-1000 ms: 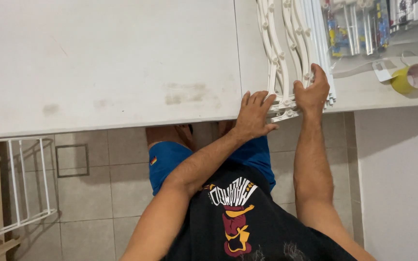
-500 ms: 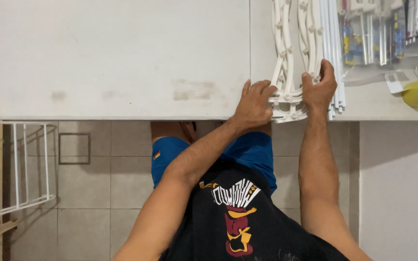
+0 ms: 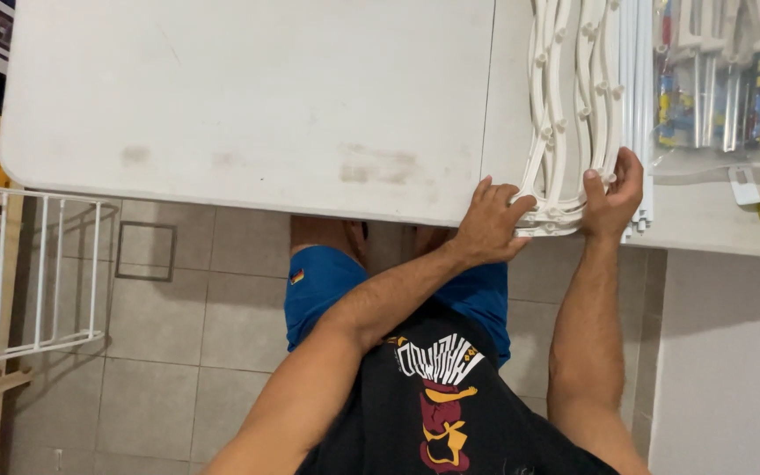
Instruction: Assembling a shoe rack by fitting metal support rods into plastic side frames on a table.
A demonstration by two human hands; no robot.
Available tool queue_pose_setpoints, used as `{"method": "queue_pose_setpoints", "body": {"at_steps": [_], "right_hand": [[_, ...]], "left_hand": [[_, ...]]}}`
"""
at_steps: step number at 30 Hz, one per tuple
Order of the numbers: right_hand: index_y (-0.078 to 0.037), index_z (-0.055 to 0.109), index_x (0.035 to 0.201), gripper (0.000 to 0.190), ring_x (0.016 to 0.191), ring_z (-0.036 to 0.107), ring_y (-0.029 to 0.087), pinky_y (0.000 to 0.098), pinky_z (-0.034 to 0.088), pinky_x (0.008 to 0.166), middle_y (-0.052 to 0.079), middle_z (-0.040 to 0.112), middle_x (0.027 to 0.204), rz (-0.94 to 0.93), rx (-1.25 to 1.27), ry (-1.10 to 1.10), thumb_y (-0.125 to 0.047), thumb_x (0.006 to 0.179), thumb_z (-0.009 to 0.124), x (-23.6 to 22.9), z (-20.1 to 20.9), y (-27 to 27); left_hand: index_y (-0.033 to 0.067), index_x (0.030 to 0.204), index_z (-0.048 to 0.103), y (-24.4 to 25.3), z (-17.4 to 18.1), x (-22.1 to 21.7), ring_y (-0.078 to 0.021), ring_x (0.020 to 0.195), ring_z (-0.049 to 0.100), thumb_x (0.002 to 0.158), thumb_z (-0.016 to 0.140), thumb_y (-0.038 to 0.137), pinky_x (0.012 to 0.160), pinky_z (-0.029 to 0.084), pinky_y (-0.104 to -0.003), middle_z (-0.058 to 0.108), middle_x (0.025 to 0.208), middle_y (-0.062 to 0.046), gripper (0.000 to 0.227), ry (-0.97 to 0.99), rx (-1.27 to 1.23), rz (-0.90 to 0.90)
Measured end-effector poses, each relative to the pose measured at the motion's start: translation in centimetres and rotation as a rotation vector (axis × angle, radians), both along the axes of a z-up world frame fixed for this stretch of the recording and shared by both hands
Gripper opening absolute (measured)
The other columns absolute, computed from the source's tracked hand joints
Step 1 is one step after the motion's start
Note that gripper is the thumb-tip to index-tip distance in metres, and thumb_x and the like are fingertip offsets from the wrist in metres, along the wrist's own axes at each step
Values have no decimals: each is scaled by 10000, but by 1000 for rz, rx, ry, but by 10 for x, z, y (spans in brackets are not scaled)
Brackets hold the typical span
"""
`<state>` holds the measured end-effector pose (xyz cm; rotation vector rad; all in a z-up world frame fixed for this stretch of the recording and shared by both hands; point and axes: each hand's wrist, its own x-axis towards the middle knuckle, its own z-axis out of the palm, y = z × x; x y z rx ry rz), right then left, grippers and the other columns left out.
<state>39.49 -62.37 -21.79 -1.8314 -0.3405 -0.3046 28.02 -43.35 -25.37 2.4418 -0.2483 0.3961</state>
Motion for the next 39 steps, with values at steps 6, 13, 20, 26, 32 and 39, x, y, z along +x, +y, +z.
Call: {"method": "queue_pose_setpoints", "body": {"at_steps": [6, 13, 20, 26, 32, 39], "right_hand": [[-17, 405, 1510, 647, 1348, 501, 463, 578, 369, 1145, 300, 473, 1440, 35, 137, -54, -229, 991, 727, -10, -17, 17], [-20, 389, 1542, 749, 1359, 505, 493, 587, 360, 1158, 303, 445, 1469, -84, 55, -70, -220, 936, 780, -20, -23, 39], [-26, 402, 1545, 744, 1402, 434, 488, 590, 312, 1180, 300, 437, 1470, -94, 12, -35, -305, 962, 770, -39, -18, 41], [-65, 394, 1554, 715, 1431, 412, 435, 544, 311, 1192, 252, 421, 1515, -150, -14, -3, -385, 981, 677, -58, -6, 46], [-65, 409, 1552, 747, 1434, 401, 374, 493, 315, 1187, 210, 433, 1508, -168, -87, -143, -349, 933, 715, -48, 50, 71], [-2, 417, 1491, 679, 1349, 503, 353, 456, 448, 1130, 215, 509, 1427, 220, -1, 9, -68, 903, 750, 49, 76, 185]], "left_hand": [[216, 1279, 599, 25, -9, 13, -346, 1084, 662, 651, 868, 398, 1190, 364, -596, 597, 1179, -120, 707, -75, -101, 48], [204, 1276, 620, 47, -8, 14, -323, 1090, 662, 637, 921, 388, 1189, 402, -516, 601, 1168, -89, 729, -57, -168, -12], [181, 1454, 516, 69, 4, 4, -407, 1355, 545, 731, 835, 485, 1258, 339, -539, 491, 1480, -212, 847, -67, -240, -133], [119, 1532, 457, 157, 20, 13, -487, 1493, 356, 812, 699, 425, 1261, 281, -574, 397, 1574, -285, 819, -15, -551, -94], [-17, 1410, 521, 264, 39, 40, -476, 1388, 472, 853, 755, 89, 1155, 493, -446, 429, 1494, -281, 613, -73, -585, 447], [76, 1424, 503, 321, 73, 87, -329, 1381, 550, 984, 669, 144, 1158, 508, -300, 431, 1514, -153, 475, 83, -505, 770]]}}
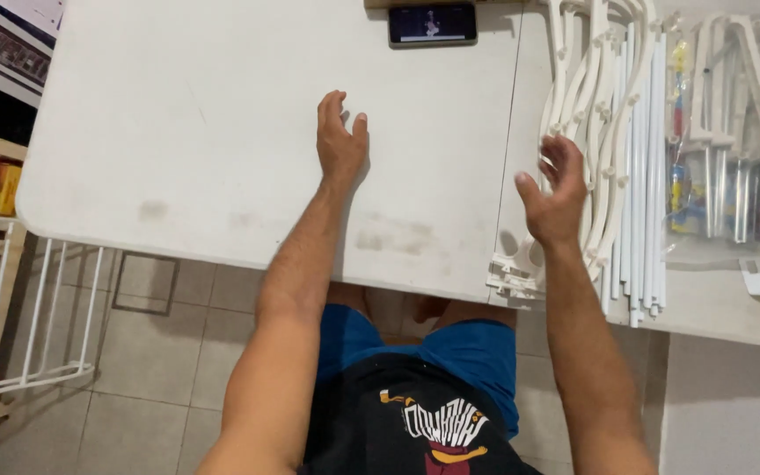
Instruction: Assembling a shoe rack by fitting metal support rods into plastic side frames on a table.
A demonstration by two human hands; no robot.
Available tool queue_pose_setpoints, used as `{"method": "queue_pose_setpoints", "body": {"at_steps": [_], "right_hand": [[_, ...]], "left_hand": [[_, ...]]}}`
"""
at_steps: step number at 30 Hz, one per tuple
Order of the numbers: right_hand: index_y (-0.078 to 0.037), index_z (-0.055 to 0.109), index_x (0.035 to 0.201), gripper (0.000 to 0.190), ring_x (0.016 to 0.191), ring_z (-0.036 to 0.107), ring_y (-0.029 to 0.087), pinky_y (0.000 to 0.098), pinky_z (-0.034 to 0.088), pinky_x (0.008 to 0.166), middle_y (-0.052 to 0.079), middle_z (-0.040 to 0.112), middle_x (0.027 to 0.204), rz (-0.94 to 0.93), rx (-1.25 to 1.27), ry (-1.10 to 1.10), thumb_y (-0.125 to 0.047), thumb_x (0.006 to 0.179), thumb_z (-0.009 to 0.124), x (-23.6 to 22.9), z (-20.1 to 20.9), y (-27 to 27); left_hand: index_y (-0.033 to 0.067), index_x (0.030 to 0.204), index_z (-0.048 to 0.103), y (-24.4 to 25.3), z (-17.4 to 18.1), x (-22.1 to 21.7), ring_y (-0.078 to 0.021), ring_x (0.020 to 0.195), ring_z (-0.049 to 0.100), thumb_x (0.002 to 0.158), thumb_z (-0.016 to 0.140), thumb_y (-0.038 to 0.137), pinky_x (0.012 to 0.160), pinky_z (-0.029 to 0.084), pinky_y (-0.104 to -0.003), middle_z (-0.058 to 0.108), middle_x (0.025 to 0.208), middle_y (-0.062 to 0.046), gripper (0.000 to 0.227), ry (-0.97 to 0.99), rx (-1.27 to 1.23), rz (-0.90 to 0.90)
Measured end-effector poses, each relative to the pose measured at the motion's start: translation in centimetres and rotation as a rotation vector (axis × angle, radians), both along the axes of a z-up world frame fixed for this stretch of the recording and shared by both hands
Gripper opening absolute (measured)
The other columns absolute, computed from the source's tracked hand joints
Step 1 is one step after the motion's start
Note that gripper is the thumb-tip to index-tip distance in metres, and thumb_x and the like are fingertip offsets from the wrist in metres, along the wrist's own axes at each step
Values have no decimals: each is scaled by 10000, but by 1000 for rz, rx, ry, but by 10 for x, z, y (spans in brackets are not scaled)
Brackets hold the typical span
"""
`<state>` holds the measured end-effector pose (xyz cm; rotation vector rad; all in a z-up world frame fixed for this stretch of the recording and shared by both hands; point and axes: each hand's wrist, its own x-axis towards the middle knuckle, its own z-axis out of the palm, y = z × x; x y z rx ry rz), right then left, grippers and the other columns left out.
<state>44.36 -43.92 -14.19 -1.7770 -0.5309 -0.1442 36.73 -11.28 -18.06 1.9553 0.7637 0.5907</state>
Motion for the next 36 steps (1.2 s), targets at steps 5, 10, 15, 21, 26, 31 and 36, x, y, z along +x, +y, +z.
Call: {"method": "queue_pose_setpoints", "body": {"at_steps": [5, 10, 15, 21, 26, 31, 36], "right_hand": [[-47, 360, 1542, 704, 1357, 551, 321, 414, 538, 1083, 204, 544, 1472, -3, 30, 433, -251, 980, 733, 117, -74, 93], [-82, 471, 1485, 619, 1372, 547, 313, 349, 492, 1187, 186, 545, 1442, -306, 58, 347, 0, 916, 701, 178, -86, 153], [-110, 507, 1448, 552, 1265, 656, 201, 307, 560, 1070, 99, 656, 1382, -393, -31, 413, -12, 922, 642, 254, -87, 172], [-148, 692, 857, 188, 877, 711, 159, 262, 604, 795, -19, 674, 952, -491, -239, 94, -44, 707, 648, 304, -107, 182], [-147, 548, 642, 204, 753, 615, 153, 277, 543, 688, -31, 603, 800, -517, -216, -139, 47, 652, 487, 319, -128, 177], [-182, 500, 638, 407, 679, 568, 108, 311, 544, 648, -60, 588, 742, -458, -290, 21, -149, 850, 846, 311, -122, 175], [-152, 494, 662, 371, 610, 561, 104, 280, 535, 486, -37, 579, 755, -393, -131, 133, -75, 897, 770, 295, -107, 182]], "left_hand": [[95, 1436, 482, 37, -2, 43, -297, 1383, 555, 1045, 603, 209, 1175, 491, -335, 448, 1487, -110, 425, 58, 55, 26], [153, 1412, 511, 69, -11, 80, -200, 1359, 582, 1063, 577, 253, 1199, 427, -358, 527, 1430, -51, 369, 204, 213, -29], [105, 1409, 526, 101, -37, 129, -264, 1302, 571, 977, 514, 274, 1050, 365, -479, 615, 1435, -67, 464, -16, 312, -152], [107, 1499, 432, 128, -41, 175, -272, 1365, 546, 1012, 463, 348, 1078, 340, -475, 566, 1516, -93, 545, 24, 343, -229], [184, 1537, 382, 136, -48, 198, -243, 1317, 598, 1043, 371, 439, 1052, 352, -484, 645, 1464, -34, 556, -37, 346, -256], [134, 1556, 337, 145, -59, 205, -274, 1304, 616, 1037, 518, 219, 1104, 413, -436, 655, 1471, -72, 556, -41, 261, -92], [177, 1569, 337, 145, -59, 201, -305, 1310, 618, 1039, 504, 208, 1123, 471, -427, 646, 1464, -98, 557, -67, 133, -55]]}}
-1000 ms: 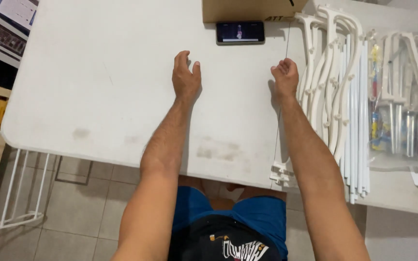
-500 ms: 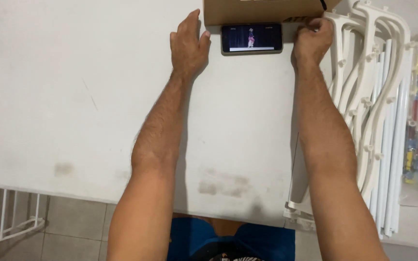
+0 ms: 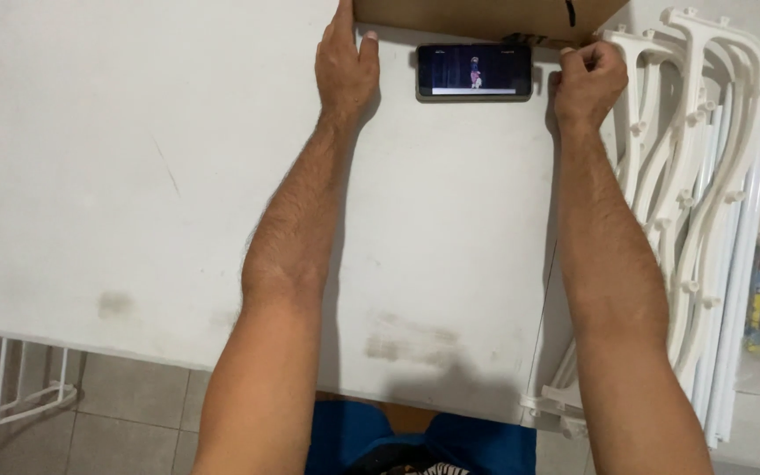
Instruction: Assembling a shoe rack by fitting metal support rods into plastic side frames on a table.
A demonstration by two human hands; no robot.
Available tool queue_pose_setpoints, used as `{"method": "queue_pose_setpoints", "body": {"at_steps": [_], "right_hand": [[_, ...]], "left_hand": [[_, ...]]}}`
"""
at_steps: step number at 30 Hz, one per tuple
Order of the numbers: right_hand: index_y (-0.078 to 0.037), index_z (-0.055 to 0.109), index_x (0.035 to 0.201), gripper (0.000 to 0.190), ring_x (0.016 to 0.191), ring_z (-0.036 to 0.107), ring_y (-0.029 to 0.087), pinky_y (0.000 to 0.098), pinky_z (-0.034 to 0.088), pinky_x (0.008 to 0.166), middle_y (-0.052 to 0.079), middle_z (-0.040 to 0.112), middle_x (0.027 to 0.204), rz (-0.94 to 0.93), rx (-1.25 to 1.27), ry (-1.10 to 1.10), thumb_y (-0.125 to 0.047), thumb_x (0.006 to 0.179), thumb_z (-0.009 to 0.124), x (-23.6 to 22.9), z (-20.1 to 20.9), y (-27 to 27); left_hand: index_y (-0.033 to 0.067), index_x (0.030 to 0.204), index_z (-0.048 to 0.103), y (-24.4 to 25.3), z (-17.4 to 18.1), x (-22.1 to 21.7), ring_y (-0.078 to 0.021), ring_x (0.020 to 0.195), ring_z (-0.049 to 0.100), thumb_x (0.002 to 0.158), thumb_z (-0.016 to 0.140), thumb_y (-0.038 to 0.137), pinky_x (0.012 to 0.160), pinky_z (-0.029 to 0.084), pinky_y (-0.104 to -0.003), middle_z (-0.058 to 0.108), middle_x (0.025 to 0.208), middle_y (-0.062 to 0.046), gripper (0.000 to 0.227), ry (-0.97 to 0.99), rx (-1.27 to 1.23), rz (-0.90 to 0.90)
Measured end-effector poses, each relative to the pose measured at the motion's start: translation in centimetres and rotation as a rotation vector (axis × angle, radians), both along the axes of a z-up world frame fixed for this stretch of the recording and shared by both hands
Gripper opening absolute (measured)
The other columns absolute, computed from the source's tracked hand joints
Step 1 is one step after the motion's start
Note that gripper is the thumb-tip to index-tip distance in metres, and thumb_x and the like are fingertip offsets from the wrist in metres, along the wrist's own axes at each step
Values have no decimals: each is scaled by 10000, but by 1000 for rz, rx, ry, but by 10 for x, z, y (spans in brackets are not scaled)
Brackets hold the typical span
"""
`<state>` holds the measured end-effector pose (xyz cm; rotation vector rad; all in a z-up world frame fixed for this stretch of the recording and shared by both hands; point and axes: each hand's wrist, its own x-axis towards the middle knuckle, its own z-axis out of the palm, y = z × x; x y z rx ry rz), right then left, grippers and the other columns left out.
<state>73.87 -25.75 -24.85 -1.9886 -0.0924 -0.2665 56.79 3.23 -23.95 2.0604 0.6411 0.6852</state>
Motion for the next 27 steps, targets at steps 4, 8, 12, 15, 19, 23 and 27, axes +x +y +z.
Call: {"method": "queue_pose_setpoints", "body": {"at_steps": [4, 8, 12, 15, 19, 23, 27], "right_hand": [[-92, 618, 913, 99, 662, 600, 144, 265, 506, 370, 42, 672, 878, 74, 201, 77, -6, 865, 625, -18, 26, 4], [-208, 501, 1453, 669, 614, 643, 114, 205, 508, 391, 121, 776, 1177, 29, 295, 225, 107, 871, 602, -23, 37, 7], [-191, 460, 1149, 416, 900, 698, 141, 263, 611, 753, 32, 676, 1011, -89, -116, -11, 22, 823, 608, -22, 22, 15], [-160, 537, 843, 141, 699, 621, 134, 313, 566, 625, -19, 627, 763, -143, -267, -58, -46, 863, 619, -24, 6, 16], [-79, 775, 817, 360, 857, 620, 257, 425, 508, 703, 85, 687, 816, 25, -365, -259, -338, 984, 588, -41, 8, 23], [-41, 771, 1089, 580, 958, 580, 312, 487, 488, 807, 150, 699, 980, -6, -481, -189, -508, 1035, 432, -69, 21, 40], [-86, 737, 998, 522, 983, 593, 279, 463, 423, 852, 91, 706, 1012, 52, -414, -119, -491, 1019, 409, -80, 13, 39]], "left_hand": [[203, 1476, 466, -3, 15, -4, -239, 1305, 655, 971, 498, 139, 1098, 514, -389, 686, 1386, -82, 510, -46, -109, 15], [202, 1465, 464, -2, 11, 1, -224, 1244, 678, 957, 506, 140, 1049, 530, -382, 699, 1342, -58, 513, -34, -99, 19], [184, 1424, 470, -4, 1, 2, -204, 1244, 661, 968, 554, 123, 1053, 493, -399, 688, 1330, -35, 468, 6, -34, 118], [119, 1167, 566, -11, -3, -6, -232, 1050, 627, 950, 576, 142, 939, 449, -438, 670, 1098, -34, 218, -51, 181, 154], [66, 999, 755, -29, -10, -13, -340, 1101, 587, 990, 511, 367, 969, 385, -504, 677, 1119, -127, 388, -85, 575, -13], [69, 1273, 705, -63, 21, -31, -381, 1364, 454, 1013, 189, 601, 1157, 198, -643, 592, 1401, -206, 785, 136, 449, -205], [22, 1321, 637, -69, 21, -38, -266, 1347, 490, 997, 354, 527, 1233, 77, -579, 610, 1374, -98, 663, 138, 272, -211]]}}
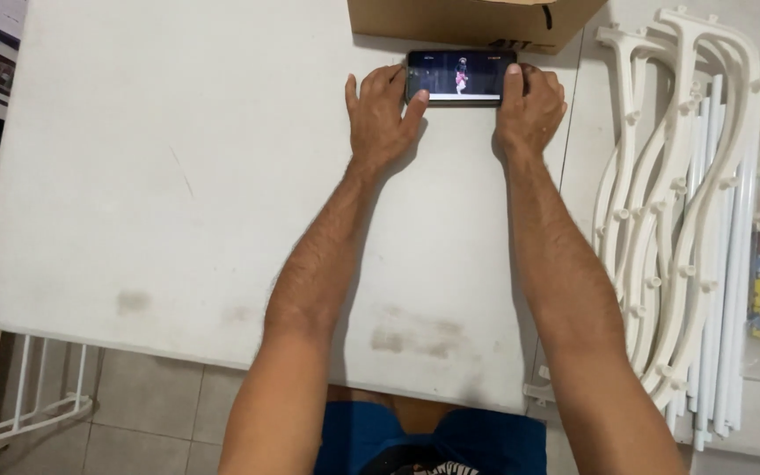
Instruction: Assembling a shoe rack by fitting metal support rods into plastic side frames on a table.
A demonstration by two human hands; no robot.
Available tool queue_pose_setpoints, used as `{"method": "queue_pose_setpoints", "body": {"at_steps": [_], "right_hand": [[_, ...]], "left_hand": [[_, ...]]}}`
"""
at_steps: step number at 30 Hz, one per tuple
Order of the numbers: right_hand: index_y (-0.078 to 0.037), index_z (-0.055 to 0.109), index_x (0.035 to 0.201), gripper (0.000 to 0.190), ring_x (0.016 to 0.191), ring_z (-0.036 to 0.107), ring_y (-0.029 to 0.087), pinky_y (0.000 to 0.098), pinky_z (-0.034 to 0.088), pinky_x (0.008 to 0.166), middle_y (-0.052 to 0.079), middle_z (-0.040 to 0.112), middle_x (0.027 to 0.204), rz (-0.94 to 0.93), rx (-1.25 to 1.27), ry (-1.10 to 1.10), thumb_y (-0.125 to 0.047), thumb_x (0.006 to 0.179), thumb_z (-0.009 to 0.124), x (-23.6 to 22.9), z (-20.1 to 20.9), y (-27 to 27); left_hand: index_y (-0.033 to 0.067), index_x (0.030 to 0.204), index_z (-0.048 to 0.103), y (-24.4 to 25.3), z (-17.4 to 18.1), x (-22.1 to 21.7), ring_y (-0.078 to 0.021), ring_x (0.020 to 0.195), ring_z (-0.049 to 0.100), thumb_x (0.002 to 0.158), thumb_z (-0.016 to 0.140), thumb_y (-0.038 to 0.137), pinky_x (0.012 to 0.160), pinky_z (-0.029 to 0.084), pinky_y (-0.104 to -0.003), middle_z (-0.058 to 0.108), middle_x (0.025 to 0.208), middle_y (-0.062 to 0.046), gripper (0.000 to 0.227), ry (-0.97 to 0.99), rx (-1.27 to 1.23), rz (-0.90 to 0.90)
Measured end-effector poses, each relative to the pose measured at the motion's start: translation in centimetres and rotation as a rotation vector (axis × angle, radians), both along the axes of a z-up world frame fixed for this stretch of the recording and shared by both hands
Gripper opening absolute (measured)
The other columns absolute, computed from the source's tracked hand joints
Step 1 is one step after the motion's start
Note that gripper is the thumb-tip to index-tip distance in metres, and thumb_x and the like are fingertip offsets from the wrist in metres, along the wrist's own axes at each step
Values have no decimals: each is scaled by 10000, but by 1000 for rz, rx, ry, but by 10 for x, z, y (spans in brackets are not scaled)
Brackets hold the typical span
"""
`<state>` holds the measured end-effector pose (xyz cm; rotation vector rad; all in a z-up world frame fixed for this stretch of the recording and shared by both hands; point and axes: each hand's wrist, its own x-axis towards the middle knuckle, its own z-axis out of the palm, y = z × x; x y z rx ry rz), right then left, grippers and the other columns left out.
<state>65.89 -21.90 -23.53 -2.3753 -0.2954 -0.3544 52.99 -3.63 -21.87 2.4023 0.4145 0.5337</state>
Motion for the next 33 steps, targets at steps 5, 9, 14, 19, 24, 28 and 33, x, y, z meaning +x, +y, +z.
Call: {"method": "queue_pose_setpoints", "body": {"at_steps": [5, 9, 14, 19, 24, 28, 33], "right_hand": [[-36, 680, 1204, 391, 1033, 637, 234, 370, 551, 839, 90, 670, 1120, 172, 282, 90, -332, 1026, 498, -6, 9, -7], [37, 571, 1362, 563, 1143, 594, 313, 432, 513, 957, 172, 599, 1222, 441, 312, -38, -417, 1030, 553, 5, -11, -15], [11, 459, 1527, 752, 1488, 315, 435, 589, 258, 1209, 271, 415, 1573, 462, 189, 72, -536, 1018, 535, 8, -22, -19], [-29, 380, 1575, 860, 1524, 261, 420, 612, 240, 1211, 273, 335, 1624, 427, 127, 174, -610, 956, 522, 2, -7, -15], [-8, 397, 1547, 733, 1459, 402, 415, 543, 410, 1139, 263, 426, 1570, 438, 184, 97, -393, 974, 646, 5, -12, -15], [37, 393, 1495, 702, 1215, 652, 283, 385, 614, 940, 208, 587, 1431, 307, 271, 28, -332, 992, 715, 4, -11, -10], [-105, 527, 1016, 158, 814, 562, 149, 282, 532, 684, 16, 571, 894, 217, 423, 94, -176, 962, 659, -19, 26, 2]], "left_hand": [[78, 1470, 535, 11, -23, 3, -257, 1425, 485, 1033, 378, 517, 1261, 52, -561, 551, 1525, -83, 639, -75, -88, -5], [152, 1626, 213, 13, -33, 6, -240, 1542, 420, 1052, 291, 636, 1301, -24, -560, 496, 1622, -114, 754, -87, -170, -45], [96, 1633, 114, 19, -52, 21, -258, 1569, 408, 1077, 419, 531, 1316, -16, -557, 447, 1667, -123, 770, -64, -69, -4], [72, 1607, 196, 13, -27, 32, -248, 1543, 407, 1000, 574, 434, 1312, -3, -512, 454, 1647, -103, 801, 12, -80, 94], [99, 1579, 255, 10, -15, 28, -255, 1471, 489, 964, 594, 432, 1318, 53, -500, 596, 1521, -134, 777, -51, -109, 129], [116, 1594, 242, 19, -41, 33, -252, 1478, 515, 924, 763, 371, 1338, 69, -499, 541, 1569, -155, 886, -119, -153, 154], [103, 1622, 196, 1, -16, -5, -303, 1592, 290, 933, 747, 259, 1351, 73, -460, 352, 1683, -171, 896, -102, -238, 147]]}}
